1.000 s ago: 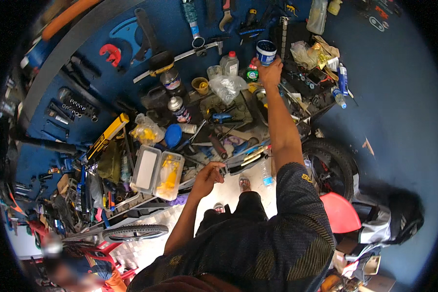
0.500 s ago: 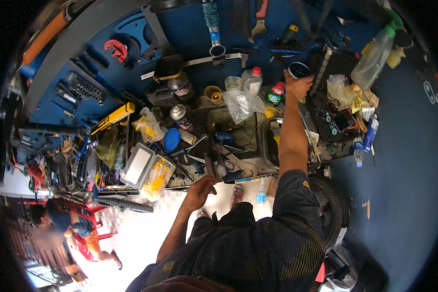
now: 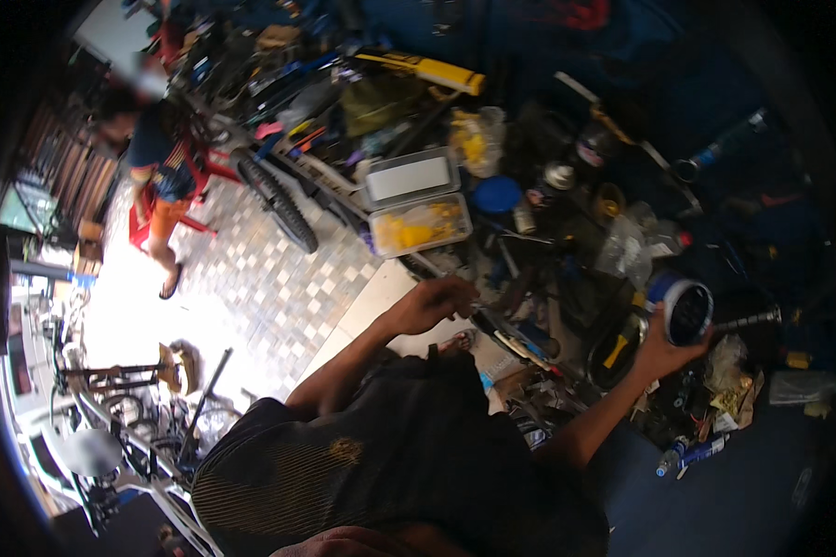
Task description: The person installs a bottom bracket into a white bicycle frame, applies grease to the crankset spindle, and fits the crankset onto the bottom bracket. They use a blue-handled tool to tighten the crankset bolts and handle grease and crankset components.
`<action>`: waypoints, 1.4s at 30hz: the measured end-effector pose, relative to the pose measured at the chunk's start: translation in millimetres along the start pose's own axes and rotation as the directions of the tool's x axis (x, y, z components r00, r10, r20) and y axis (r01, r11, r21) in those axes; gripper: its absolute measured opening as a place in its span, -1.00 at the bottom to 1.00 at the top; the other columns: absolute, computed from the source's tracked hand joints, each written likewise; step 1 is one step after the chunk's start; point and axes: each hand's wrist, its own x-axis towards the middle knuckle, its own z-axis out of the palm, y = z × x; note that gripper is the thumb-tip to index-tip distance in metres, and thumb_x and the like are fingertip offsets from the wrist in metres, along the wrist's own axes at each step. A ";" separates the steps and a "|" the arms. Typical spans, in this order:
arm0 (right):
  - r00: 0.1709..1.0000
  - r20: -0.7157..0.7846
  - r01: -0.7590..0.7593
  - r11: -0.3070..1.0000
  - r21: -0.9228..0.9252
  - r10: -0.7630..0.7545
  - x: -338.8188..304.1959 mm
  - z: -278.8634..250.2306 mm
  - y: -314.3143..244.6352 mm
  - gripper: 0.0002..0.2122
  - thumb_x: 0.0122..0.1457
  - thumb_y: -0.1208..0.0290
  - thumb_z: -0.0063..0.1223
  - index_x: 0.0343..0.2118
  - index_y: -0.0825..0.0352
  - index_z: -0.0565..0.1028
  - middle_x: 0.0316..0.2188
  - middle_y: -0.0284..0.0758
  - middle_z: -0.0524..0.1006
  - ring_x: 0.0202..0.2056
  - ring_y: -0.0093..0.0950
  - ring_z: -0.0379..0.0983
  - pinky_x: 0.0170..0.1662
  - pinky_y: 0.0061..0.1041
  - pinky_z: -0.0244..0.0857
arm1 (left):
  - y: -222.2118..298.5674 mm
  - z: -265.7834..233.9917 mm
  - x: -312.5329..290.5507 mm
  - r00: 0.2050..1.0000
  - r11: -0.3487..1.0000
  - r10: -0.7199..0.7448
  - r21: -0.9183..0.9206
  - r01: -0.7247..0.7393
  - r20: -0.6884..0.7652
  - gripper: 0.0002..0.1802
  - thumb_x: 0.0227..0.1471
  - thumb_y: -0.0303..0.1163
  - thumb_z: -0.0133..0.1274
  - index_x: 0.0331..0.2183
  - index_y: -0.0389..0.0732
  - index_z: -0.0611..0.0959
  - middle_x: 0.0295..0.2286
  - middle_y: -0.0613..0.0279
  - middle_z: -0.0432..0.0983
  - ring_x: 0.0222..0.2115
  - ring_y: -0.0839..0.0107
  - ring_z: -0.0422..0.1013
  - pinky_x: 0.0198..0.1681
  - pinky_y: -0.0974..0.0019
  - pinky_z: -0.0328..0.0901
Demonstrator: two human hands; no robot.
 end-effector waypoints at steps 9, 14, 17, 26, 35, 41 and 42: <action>0.321 0.635 -0.246 0.586 0.772 -0.703 -252.5 101.7 -326.6 0.02 -0.23 0.26 0.59 0.28 0.38 0.14 0.15 -0.07 0.33 0.18 -0.19 0.34 0.25 -0.24 0.22 | 5.4 -119.1 -174.0 0.793 0.701 -0.057 -0.590 -0.400 -0.606 -0.13 0.20 0.21 0.01 0.32 -0.09 0.19 0.19 0.04 0.29 0.22 0.06 0.26 0.23 -0.11 0.23; 0.007 0.292 -0.369 0.269 0.890 -0.956 -385.3 88.4 -484.3 0.10 -0.32 0.18 0.65 0.28 0.39 0.13 0.19 -0.04 0.32 0.18 -0.14 0.35 0.24 -0.25 0.25 | 22.6 -163.9 -343.5 0.614 0.388 0.042 -0.553 -0.737 -0.789 0.07 0.12 0.51 -0.32 0.38 -0.07 0.07 0.18 0.03 0.34 0.17 0.11 0.35 0.23 -0.03 0.27; -0.147 0.066 -0.435 0.124 0.892 -0.987 -449.9 62.9 -554.5 0.17 -0.32 0.00 0.61 0.33 0.39 0.07 0.21 -0.04 0.30 0.22 -0.09 0.28 0.28 -0.20 0.19 | 16.0 -169.1 -444.5 0.365 0.428 0.066 -0.305 -0.851 -0.928 0.02 0.15 0.47 -0.30 0.36 -0.08 0.12 0.18 0.02 0.35 0.15 0.10 0.37 0.20 -0.01 0.32; -0.630 -0.418 -0.488 -0.085 0.869 -0.655 -557.2 -39.8 -675.5 -0.19 -0.05 -0.24 0.29 0.24 0.09 0.39 -0.49 -0.32 0.53 -0.45 -0.33 0.54 -0.33 -0.31 0.41 | 23.8 -109.3 -645.0 -0.421 0.551 0.154 0.432 -0.714 -0.894 -0.30 0.22 0.19 -0.12 0.22 -0.04 0.34 0.15 -0.29 0.32 0.09 -0.10 0.41 0.12 -0.09 0.39; -0.794 -0.580 -0.537 -0.238 0.810 -0.181 -699.1 -98.8 -747.3 -0.16 -0.06 -0.26 0.25 0.29 0.01 0.30 -0.57 -0.24 0.58 -0.46 -0.20 0.59 -0.30 -0.24 0.45 | 0.6 -89.5 -746.5 -0.705 0.625 0.092 0.592 -0.509 -0.703 -0.26 0.16 0.08 0.00 0.22 -0.14 0.27 0.11 -0.29 0.34 0.08 -0.08 0.42 0.14 -0.08 0.38; -0.803 -0.594 -0.582 -0.290 0.760 0.053 -793.5 -127.9 -806.0 -0.25 0.00 -0.28 0.15 0.23 0.00 0.33 -0.42 -0.03 0.63 -0.29 -0.01 0.60 -0.13 -0.07 0.44 | -21.0 -103.1 -814.0 -0.808 0.651 -0.081 0.582 -0.487 -0.584 -0.30 0.16 0.04 0.02 0.19 -0.13 0.31 0.05 -0.21 0.40 0.06 -0.02 0.44 0.12 -0.05 0.41; -0.794 -0.603 -0.599 -0.274 0.752 0.079 -809.4 -131.9 -809.7 -0.28 0.00 -0.29 0.15 0.18 0.02 0.38 -0.42 -0.04 0.63 -0.28 -0.03 0.60 -0.10 -0.09 0.43 | -27.0 -102.1 -823.0 -0.819 0.669 -0.081 0.578 -0.467 -0.568 -0.31 0.15 0.03 0.03 0.19 -0.14 0.32 0.02 -0.18 0.42 0.04 0.01 0.45 0.12 -0.04 0.41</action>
